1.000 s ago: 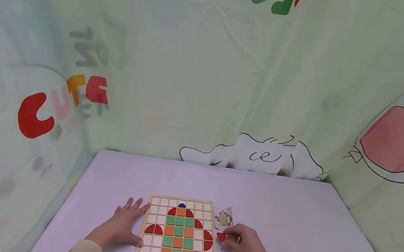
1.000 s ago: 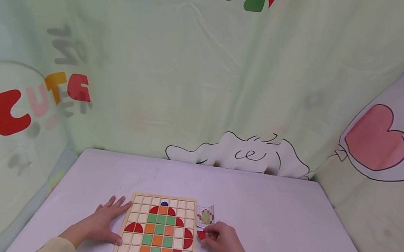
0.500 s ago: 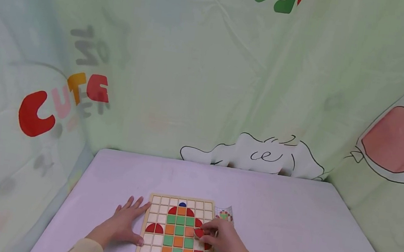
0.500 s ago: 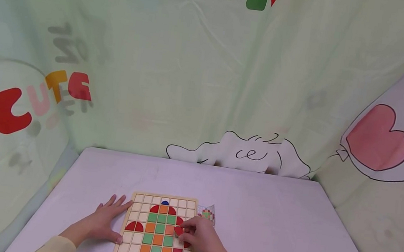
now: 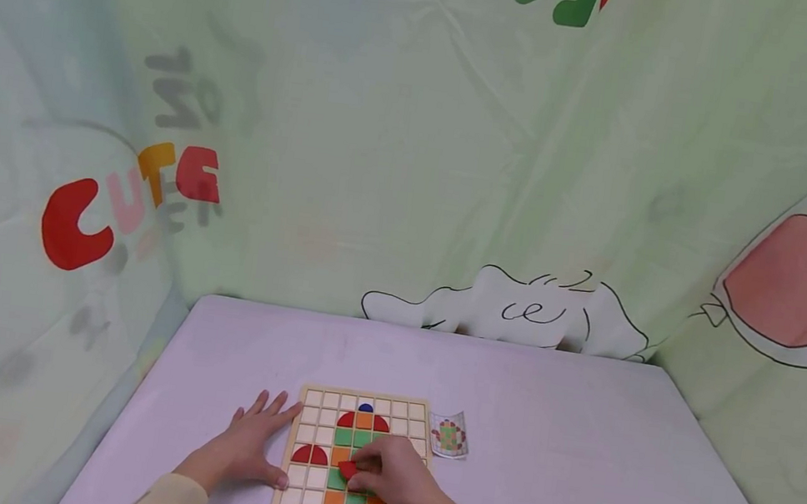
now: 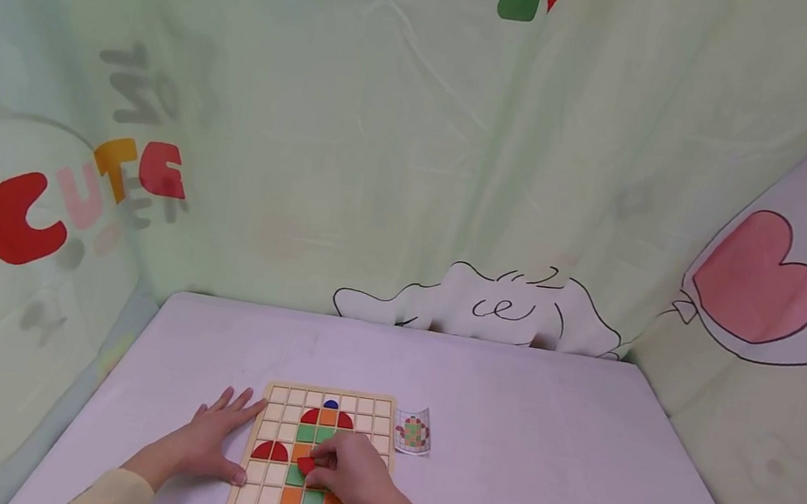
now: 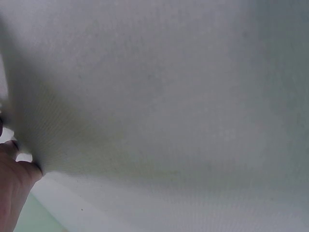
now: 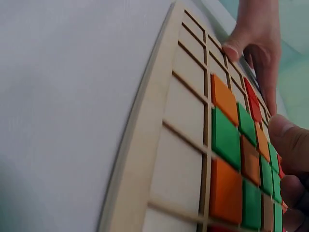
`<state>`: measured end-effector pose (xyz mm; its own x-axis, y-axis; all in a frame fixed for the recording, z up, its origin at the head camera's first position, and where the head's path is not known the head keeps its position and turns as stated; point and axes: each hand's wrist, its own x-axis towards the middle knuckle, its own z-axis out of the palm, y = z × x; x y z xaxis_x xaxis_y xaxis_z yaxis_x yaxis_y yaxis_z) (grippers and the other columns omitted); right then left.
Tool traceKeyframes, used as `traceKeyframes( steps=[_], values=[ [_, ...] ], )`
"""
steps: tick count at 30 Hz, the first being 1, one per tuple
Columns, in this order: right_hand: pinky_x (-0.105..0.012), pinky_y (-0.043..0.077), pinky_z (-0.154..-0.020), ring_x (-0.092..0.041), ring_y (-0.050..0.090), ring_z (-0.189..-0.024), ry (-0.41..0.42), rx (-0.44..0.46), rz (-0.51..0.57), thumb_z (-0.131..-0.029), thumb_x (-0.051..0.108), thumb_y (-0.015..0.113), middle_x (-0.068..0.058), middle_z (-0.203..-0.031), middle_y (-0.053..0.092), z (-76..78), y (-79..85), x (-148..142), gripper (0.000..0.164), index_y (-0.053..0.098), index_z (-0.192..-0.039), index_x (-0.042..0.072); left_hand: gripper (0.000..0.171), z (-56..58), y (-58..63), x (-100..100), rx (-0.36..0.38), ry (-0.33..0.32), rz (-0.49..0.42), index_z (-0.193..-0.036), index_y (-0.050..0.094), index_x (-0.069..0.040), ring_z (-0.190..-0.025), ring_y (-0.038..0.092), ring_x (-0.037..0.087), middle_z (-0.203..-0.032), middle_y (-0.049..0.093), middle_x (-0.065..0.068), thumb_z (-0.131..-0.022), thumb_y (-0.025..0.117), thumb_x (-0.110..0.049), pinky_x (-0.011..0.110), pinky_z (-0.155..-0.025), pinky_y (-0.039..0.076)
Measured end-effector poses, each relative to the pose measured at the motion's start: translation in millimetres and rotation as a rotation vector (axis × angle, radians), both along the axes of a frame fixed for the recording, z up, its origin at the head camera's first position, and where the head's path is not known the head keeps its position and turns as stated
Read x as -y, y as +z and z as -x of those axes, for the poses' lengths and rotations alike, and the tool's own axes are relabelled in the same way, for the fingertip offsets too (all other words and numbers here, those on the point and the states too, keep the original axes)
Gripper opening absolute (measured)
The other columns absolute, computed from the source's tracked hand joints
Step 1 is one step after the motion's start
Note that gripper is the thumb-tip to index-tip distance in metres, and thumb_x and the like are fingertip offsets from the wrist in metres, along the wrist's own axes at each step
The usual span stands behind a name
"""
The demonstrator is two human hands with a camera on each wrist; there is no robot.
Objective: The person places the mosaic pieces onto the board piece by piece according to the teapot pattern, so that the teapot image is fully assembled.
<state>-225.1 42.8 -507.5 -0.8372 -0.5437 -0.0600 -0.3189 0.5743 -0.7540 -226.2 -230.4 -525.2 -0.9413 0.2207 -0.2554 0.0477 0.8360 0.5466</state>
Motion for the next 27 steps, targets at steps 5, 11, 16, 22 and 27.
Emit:
traceKeyframes(
  steps=[5,11,16,22,27],
  values=[
    [-0.017,0.05,-0.066,0.001,0.054,-0.073,-0.006,0.032,-0.054,-0.083,0.022,0.086,0.007,-0.085,0.071,-0.9,2.6,18.9,0.024,0.081,-0.101,0.006,0.116,0.8,-1.2,0.1,-0.008,-0.003,0.004,-0.157,0.041,-0.014,-0.156,0.011,0.05,-0.167,0.029,0.02,-0.06,0.098,-0.04,0.076,-0.119,0.013],
    [-0.017,0.047,-0.065,-0.001,0.051,-0.069,-0.009,0.0,-0.126,-0.082,0.022,0.086,0.011,-0.08,0.068,-3.9,2.1,34.0,0.023,0.081,-0.1,0.008,0.115,0.4,-0.1,0.5,-0.002,-0.002,0.002,-0.157,0.041,-0.014,-0.157,0.011,0.05,-0.167,0.028,0.02,-0.06,0.098,-0.04,0.075,-0.12,0.013],
    [-0.017,0.049,-0.067,0.002,0.052,-0.071,0.014,-0.073,-0.174,-0.081,0.024,0.087,0.008,-0.083,0.072,-6.8,3.5,42.4,0.024,0.081,-0.098,0.008,0.114,-0.4,2.5,0.0,0.002,-0.005,-0.002,-0.157,0.042,-0.014,-0.156,0.011,0.05,-0.167,0.029,0.02,-0.061,0.097,-0.041,0.075,-0.12,0.012],
    [-0.018,0.049,-0.067,0.0,0.05,-0.069,-0.013,-0.094,-0.216,-0.08,0.027,0.088,0.009,-0.08,0.071,-8.8,1.7,49.5,0.025,0.082,-0.096,0.009,0.115,-0.2,2.8,0.2,0.01,-0.003,0.003,-0.157,0.041,-0.015,-0.157,0.011,0.049,-0.167,0.029,0.02,-0.061,0.097,-0.042,0.075,-0.12,0.013],
    [-0.019,0.05,-0.068,0.0,0.05,-0.07,-0.027,-0.103,-0.232,-0.079,0.027,0.089,0.009,-0.08,0.07,-10.3,1.1,52.6,0.024,0.082,-0.093,0.009,0.115,0.5,1.5,0.9,0.007,0.003,0.009,-0.157,0.041,-0.015,-0.157,0.011,0.049,-0.167,0.029,0.02,-0.06,0.097,-0.043,0.075,-0.12,0.013]
  ],
)
